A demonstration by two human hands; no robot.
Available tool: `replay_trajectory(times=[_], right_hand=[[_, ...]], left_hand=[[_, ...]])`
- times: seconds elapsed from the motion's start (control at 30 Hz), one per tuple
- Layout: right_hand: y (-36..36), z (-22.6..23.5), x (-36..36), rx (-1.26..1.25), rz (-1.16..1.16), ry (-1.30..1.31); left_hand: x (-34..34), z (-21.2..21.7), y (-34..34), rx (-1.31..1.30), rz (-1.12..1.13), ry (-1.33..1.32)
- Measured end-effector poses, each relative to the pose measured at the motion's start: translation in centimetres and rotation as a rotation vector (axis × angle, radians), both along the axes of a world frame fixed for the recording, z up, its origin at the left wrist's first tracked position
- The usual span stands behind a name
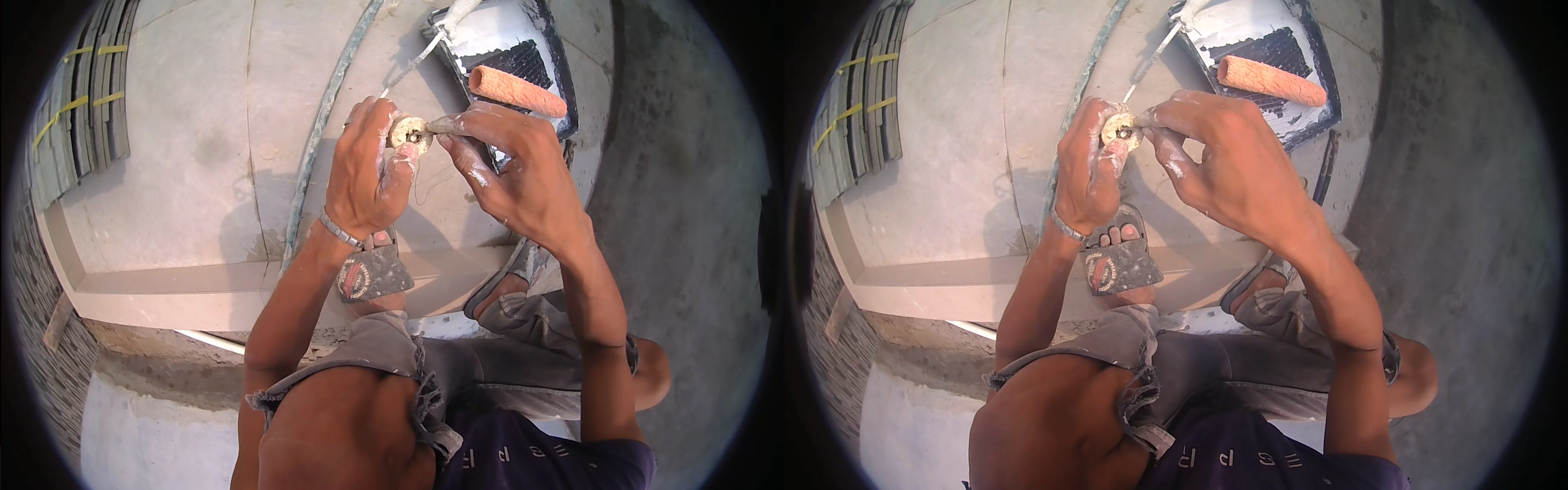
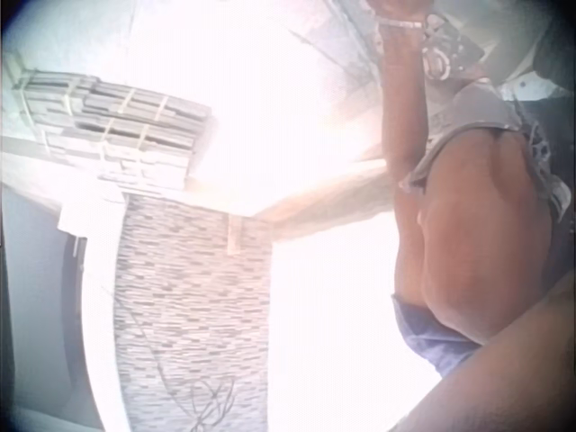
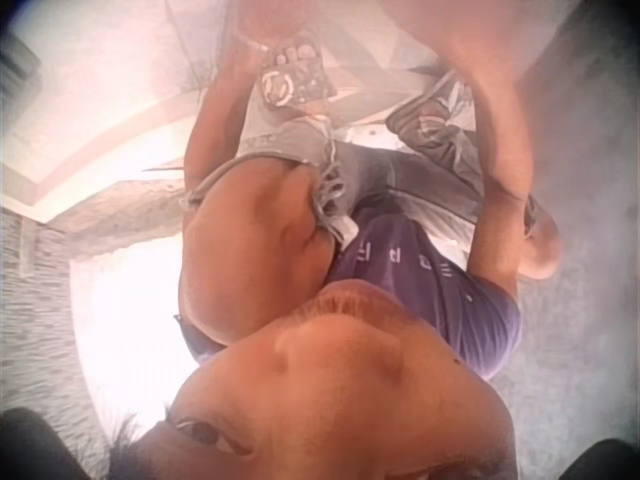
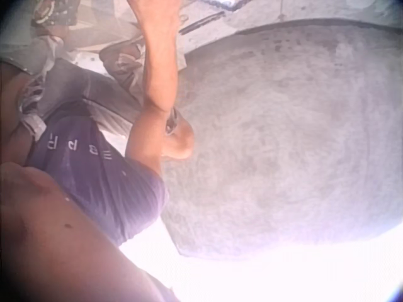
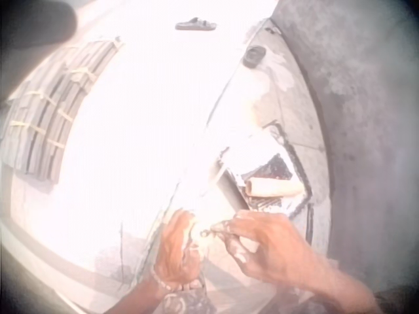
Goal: The person assembles a paint roller by inserting a metal rod into a roller core and securing it with a string. The person repeatedly wraps and ties the string around the core to hold the rod in place.
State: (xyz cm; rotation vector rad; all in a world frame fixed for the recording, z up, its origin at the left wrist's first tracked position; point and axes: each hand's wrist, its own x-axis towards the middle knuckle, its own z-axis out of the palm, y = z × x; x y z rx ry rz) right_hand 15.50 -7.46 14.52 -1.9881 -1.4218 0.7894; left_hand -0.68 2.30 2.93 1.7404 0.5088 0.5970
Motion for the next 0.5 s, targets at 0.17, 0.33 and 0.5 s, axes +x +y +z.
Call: replay_trajectory(times=[0.17,0.33,0.5], right_hand=[[-0.35,-0.13,-0.07,-0.006,-0.021,0.008],[-0.54,-0.68,-0.6,0.104,-0.04,-0.025],[-0.81,-0.99,-0.64,0.112,-0.041,-0.055]], left_hand=[[0.12,0.24,-0.29,-0.041,0.044,0.029],[0.38,0.42,-0.51,-0.034,0.068,0.013],[0.6,0.53,-0.77,-0.028,0.068,0.014]])
